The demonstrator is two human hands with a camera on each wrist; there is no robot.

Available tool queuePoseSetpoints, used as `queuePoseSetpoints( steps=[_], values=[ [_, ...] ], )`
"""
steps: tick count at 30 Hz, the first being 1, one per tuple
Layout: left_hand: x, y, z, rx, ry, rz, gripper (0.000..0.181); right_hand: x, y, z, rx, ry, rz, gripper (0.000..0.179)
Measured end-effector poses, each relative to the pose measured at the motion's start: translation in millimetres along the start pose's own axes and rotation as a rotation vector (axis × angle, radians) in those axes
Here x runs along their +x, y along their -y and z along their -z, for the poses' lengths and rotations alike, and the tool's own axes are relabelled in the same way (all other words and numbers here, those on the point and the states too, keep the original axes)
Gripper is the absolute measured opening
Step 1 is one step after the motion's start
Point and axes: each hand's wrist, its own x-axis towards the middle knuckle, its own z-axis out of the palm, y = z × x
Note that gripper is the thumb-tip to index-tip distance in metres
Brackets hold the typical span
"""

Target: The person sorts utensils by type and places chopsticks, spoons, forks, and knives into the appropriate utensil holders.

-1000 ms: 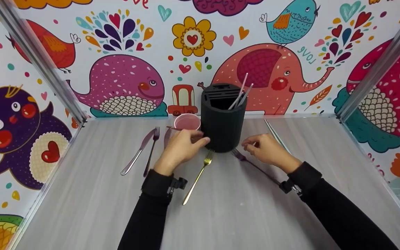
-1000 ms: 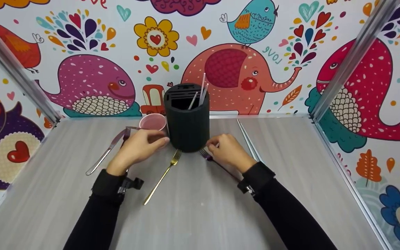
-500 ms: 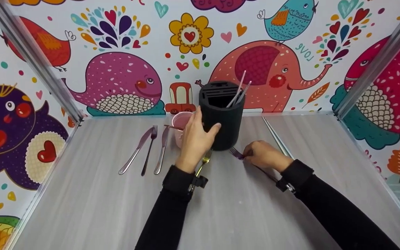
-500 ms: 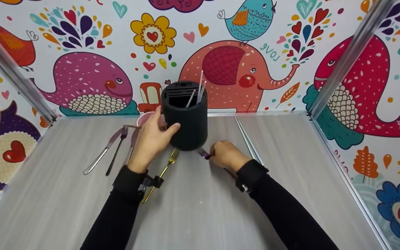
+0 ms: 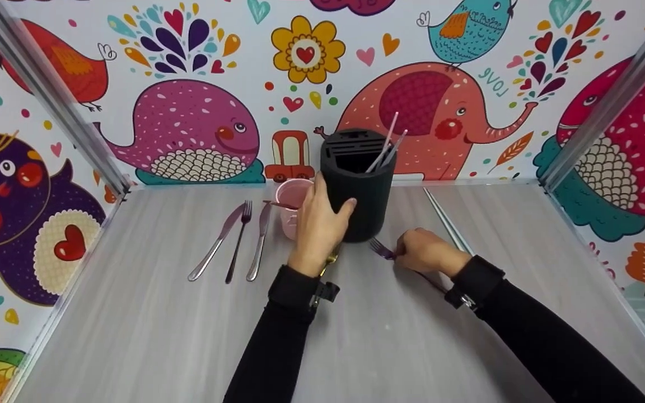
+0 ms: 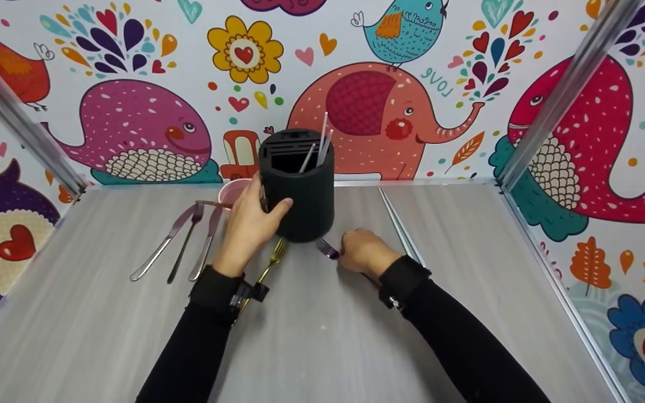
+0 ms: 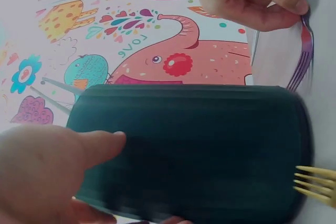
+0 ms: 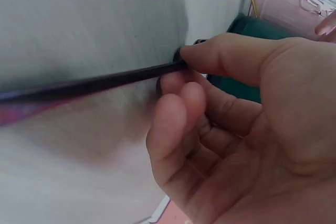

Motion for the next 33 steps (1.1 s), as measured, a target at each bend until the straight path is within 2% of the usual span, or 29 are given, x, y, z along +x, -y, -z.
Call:
queuePoseSetpoints(
  steps=[7,15,18,20,26,29,33],
  values=[
    [-0.8,-3.0,-0.4,0.008,-0.001,-0.001,0.091,-0.4,-2.4,3.4,0.177,0.06,-0.031,0.011],
    [1.0,-2.6,3.6,-0.013,0.012,-0.004,0.089,-0.3,-3.7,4.4,0.148,0.0,0.026,0.018],
    [1.7,-2.0,4.7,-0.003,0.011,-0.007,0.088,-1.6,-5.8,10.4,0.124,-0.068,0.068,0.021],
    [2.0,-2.0,4.5,0.002,0.01,-0.012,0.088,-3.6,-7.0,16.6,0.151,-0.118,0.095,0.02],
    [3.1,-1.1,6.3,0.021,0.008,-0.014,0.087,-11.7,-1.4,34.1,0.408,-0.243,0.122,0.009],
    [3.6,-0.5,6.2,0.03,0.01,-0.015,0.088,-17.1,7.5,41.5,0.483,-0.374,0.165,0.009],
    [3.7,-0.1,5.1,0.019,0.015,-0.019,0.089,-27.0,27.8,55.2,0.565,-0.606,0.277,0.008]
  ],
)
